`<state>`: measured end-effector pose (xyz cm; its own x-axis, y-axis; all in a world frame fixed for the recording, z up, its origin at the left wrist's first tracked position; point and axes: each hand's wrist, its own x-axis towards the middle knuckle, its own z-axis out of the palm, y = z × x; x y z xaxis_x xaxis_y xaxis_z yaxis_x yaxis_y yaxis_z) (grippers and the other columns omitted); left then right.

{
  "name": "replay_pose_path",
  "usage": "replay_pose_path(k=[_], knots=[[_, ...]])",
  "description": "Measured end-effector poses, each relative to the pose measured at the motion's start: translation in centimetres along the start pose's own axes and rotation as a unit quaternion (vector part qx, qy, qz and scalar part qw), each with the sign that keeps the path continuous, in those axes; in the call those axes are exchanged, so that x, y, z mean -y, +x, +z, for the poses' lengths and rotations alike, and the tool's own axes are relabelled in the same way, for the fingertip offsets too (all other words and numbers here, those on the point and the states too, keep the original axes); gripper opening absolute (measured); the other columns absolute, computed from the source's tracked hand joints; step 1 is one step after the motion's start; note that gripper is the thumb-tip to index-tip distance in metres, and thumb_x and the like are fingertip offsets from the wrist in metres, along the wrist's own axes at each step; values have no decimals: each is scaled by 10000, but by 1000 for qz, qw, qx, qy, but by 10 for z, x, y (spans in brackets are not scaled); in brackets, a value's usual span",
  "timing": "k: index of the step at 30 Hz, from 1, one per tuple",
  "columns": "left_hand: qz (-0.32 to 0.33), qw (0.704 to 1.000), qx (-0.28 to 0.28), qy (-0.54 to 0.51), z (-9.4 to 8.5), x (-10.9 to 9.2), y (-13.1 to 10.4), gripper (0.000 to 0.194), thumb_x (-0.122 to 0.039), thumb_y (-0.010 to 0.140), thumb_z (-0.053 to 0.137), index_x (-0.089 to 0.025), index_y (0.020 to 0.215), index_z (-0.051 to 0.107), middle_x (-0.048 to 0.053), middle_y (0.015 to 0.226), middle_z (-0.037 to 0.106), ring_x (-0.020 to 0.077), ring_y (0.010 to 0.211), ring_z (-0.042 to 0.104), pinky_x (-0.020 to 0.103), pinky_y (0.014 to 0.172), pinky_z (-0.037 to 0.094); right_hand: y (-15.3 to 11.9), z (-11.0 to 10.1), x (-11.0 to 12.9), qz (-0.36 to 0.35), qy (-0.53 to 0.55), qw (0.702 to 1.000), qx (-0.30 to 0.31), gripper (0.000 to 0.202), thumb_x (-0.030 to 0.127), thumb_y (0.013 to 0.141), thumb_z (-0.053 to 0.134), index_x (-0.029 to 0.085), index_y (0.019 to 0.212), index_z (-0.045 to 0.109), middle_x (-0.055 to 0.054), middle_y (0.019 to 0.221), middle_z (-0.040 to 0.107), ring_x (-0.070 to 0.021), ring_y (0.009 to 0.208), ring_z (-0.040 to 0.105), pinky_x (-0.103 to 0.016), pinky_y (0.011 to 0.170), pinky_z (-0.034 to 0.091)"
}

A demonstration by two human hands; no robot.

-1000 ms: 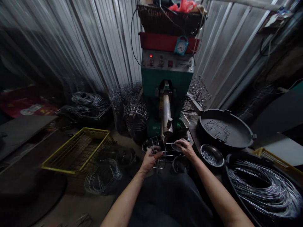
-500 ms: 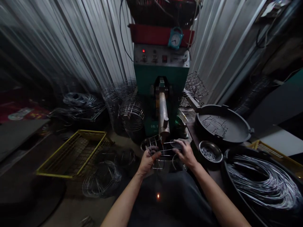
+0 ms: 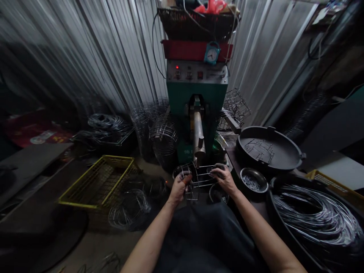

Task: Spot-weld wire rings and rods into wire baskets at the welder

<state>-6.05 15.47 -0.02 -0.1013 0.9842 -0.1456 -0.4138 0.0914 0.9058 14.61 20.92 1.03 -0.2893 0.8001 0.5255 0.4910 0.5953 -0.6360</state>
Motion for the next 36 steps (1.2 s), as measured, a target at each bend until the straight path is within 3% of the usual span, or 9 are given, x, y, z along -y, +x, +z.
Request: replay_pose_path(k=[9,26,36], knots=[[-22,1000,-2,-5,8,-6,5,383,-395,586,686,-153,829,517,-70,469,501,5,279,289,138,296,162,9,-1,-7,34,17,997,70,104,301,780,541,240,781,625,-37,1058,581,-227,1018,402,-430,915,313],[-16,1000,24,-13,5,-3,22,348,-393,642,653,-153,843,501,-53,496,532,6,271,293,139,291,180,21,-1,-10,92,44,990,102,130,328,761,537,237,769,629,-30,1125,550,-218,1073,382,-418,957,259],[-41,998,8,-39,7,-7,32,397,-380,575,702,-152,827,496,-57,476,533,4,256,263,148,293,162,33,-2,-10,126,55,984,115,140,338,724,561,229,756,644,-39,1108,561,-228,1093,392,-408,948,266]])
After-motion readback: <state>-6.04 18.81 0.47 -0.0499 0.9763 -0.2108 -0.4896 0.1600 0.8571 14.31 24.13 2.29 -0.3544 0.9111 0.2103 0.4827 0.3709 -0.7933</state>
